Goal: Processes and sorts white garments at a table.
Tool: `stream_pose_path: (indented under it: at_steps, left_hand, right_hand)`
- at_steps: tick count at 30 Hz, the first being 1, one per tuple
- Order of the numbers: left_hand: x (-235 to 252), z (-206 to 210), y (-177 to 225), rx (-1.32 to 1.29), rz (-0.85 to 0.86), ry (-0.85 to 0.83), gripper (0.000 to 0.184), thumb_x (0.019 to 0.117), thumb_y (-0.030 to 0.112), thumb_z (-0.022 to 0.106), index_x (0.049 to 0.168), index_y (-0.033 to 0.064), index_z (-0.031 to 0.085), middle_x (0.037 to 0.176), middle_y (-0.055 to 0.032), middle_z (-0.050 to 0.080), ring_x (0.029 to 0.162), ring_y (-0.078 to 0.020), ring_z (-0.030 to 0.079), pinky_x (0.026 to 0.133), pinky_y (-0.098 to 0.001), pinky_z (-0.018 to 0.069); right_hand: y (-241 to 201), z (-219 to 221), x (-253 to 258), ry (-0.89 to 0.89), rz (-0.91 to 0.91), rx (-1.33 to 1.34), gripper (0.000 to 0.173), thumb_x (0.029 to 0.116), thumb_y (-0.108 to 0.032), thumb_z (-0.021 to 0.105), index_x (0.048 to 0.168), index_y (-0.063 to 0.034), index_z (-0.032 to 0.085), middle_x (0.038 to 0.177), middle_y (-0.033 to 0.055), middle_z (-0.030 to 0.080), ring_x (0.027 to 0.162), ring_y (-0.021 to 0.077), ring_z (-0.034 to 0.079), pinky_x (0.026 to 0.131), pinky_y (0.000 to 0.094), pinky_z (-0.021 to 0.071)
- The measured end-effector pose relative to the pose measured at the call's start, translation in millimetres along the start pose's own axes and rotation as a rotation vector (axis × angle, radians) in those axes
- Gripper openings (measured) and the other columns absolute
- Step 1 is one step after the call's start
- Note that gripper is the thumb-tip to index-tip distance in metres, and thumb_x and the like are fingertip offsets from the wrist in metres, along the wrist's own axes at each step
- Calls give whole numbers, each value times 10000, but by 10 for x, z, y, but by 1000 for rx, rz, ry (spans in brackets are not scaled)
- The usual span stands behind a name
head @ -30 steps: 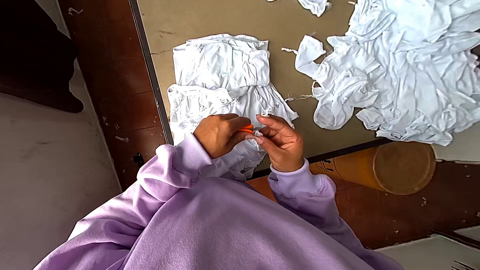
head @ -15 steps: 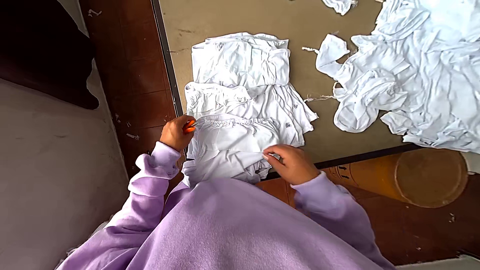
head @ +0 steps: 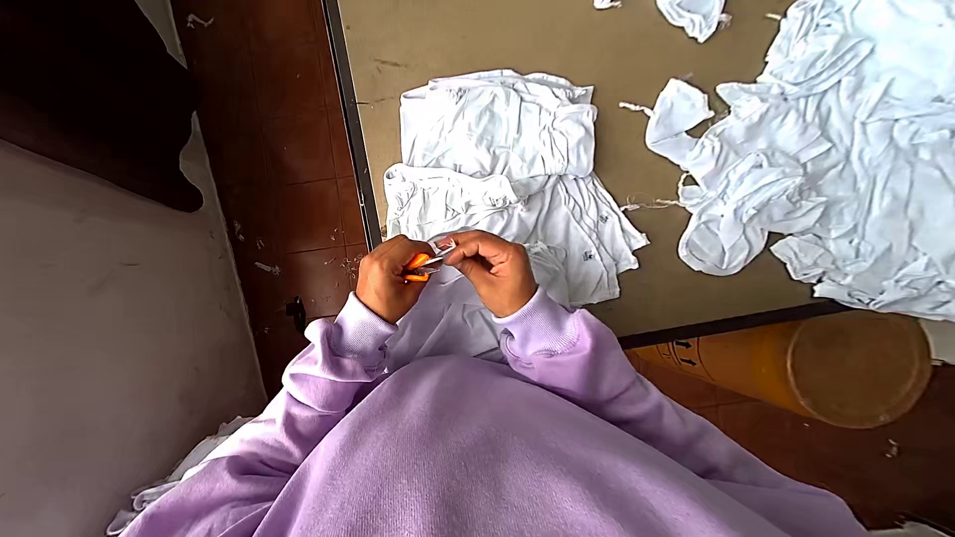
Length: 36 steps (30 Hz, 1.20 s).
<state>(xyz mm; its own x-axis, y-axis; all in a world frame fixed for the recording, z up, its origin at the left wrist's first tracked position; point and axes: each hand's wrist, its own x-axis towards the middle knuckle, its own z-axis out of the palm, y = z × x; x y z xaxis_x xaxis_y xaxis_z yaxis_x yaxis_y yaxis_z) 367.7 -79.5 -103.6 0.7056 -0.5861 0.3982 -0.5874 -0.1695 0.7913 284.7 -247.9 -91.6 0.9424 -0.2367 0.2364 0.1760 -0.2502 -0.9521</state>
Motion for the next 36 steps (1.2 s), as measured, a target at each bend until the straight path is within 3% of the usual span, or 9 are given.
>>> stream_pose_path:
  at_steps: [3, 7, 17, 21, 25, 28, 30, 33, 36]
  left_hand:
    - [47, -86, 59, -9, -50, -101, 337, 863, 188, 764, 1074, -56, 666, 915, -168, 704, 820, -245, 688, 763, -402, 580]
    - [204, -276, 112, 101, 39, -285, 368, 902, 288, 730, 1050, -49, 708, 933, -180, 726, 865, -312, 709, 791, -474, 576]
    - [497, -258, 145, 166, 127, -554, 259, 932, 265, 703, 991, 20, 763, 852, -138, 737, 766, -307, 729, 658, -527, 567]
    - [530, -225, 121, 178, 36, -530, 261, 934, 232, 717, 1044, -3, 750, 958, -174, 750, 857, -344, 741, 743, -570, 577]
    - [731, -100, 35, 278, -44, -429, 352, 926, 246, 748, 1153, -21, 718, 1073, -220, 726, 1033, -420, 695, 881, -624, 524]
    - [948, 118, 0, 398, -30, -419, 381, 905, 259, 763, 1230, 63, 729, 1241, -180, 694, 1191, -436, 609, 926, -673, 422]
    - [1022, 282, -17, 433, -14, -452, 456, 890, 223, 778, 1308, 63, 691, 1397, -193, 610, 1317, -461, 513, 976, -693, 386]
    - [897, 486, 20, 376, 74, -474, 300, 937, 211, 710, 1130, -17, 726, 1176, -230, 694, 1164, -455, 625, 906, -650, 483]
    - [585, 617, 60, 398, -48, -700, 369, 945, 223, 716, 1231, -8, 700, 1199, -234, 690, 1202, -455, 603, 996, -703, 385]
  right_hand:
    - [-32, -55, -44, 39, -24, 6, 155, 896, 46, 665, 1029, 89, 731, 1118, 166, 731, 999, 99, 707, 884, 226, 577]
    - [-30, -103, -83, 35, -4, 39, 333, 882, 42, 686, 1208, 108, 670, 1231, 182, 694, 950, 70, 695, 865, 223, 575]
    - [-47, -97, -53, -26, -21, -84, 399, 850, 85, 679, 1249, 95, 671, 1277, 242, 670, 1098, 197, 702, 942, 275, 568]
    - [-148, -305, -121, -11, -29, -417, 358, 891, 2, 688, 1242, 74, 688, 1279, 247, 673, 1091, 279, 716, 949, 364, 582]
    - [-493, -1081, -524, -532, 440, -803, 241, 985, -201, 665, 896, -1, 764, 849, 192, 726, 835, 376, 707, 767, 608, 529]
    - [-538, -1263, -691, -1022, 995, -882, 413, 1024, -388, 622, 1238, -49, 723, 1088, 202, 731, 1064, 400, 672, 962, 618, 470]
    - [-533, -1271, -768, -871, 986, -854, 420, 1021, -369, 634, 1289, -51, 690, 1075, 180, 732, 1039, 378, 682, 950, 609, 485]
    - [-416, -1242, -798, -386, 688, -689, 228, 995, -196, 675, 1047, 22, 716, 880, 188, 718, 825, 353, 702, 788, 600, 534]
    - [-221, -1106, -682, -102, 645, -499, 237, 1014, -162, 627, 1109, 51, 670, 948, 204, 706, 824, 318, 702, 783, 534, 566]
